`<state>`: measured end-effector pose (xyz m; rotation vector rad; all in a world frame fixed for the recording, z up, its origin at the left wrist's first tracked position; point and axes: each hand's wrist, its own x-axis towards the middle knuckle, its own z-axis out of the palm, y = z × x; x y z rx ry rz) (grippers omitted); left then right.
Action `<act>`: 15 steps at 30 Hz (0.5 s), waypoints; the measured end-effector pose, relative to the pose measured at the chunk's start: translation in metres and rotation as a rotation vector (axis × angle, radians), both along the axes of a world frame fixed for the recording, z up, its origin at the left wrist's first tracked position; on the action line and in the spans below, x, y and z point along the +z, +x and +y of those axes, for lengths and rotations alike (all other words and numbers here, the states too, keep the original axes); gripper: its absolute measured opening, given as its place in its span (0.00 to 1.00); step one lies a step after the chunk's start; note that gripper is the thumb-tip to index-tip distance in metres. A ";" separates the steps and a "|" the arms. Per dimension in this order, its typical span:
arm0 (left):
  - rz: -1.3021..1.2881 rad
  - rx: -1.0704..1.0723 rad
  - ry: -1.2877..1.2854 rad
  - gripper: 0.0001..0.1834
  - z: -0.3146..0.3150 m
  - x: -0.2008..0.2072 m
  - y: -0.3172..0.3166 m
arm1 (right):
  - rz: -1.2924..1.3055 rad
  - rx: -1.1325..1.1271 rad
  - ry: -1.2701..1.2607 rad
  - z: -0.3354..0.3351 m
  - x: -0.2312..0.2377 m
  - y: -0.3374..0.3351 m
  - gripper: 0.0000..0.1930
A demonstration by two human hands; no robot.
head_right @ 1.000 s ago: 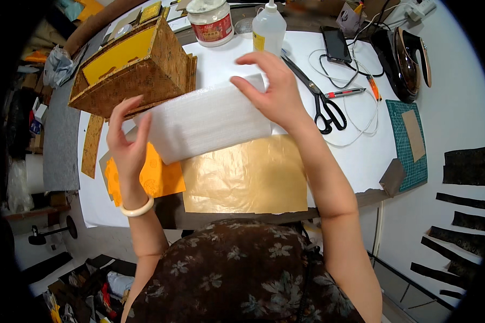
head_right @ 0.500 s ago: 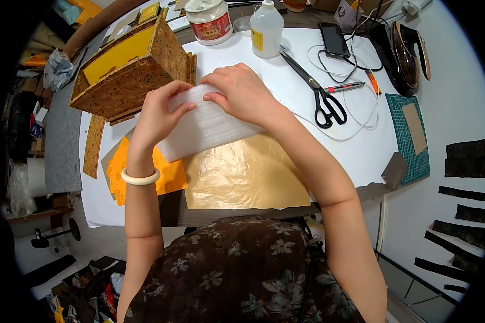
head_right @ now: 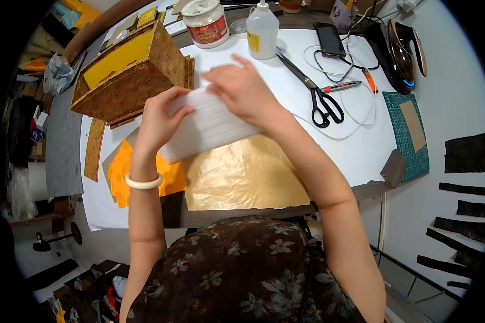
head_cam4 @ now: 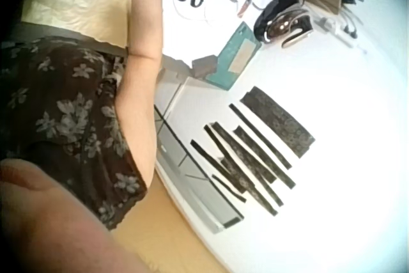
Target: The person applies liquid adhesive from a squeeze bottle onto a white foam sheet and then presses it onto another foam piece. They repeat this process, applying glue to the edges and pressing the sheets together to form a larger assembly.
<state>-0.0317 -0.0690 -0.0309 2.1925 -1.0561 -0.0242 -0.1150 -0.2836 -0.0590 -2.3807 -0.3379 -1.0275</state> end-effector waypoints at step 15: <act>-0.027 0.007 -0.036 0.22 0.000 0.003 -0.004 | 0.434 0.130 1.043 -0.018 -0.049 -0.022 0.19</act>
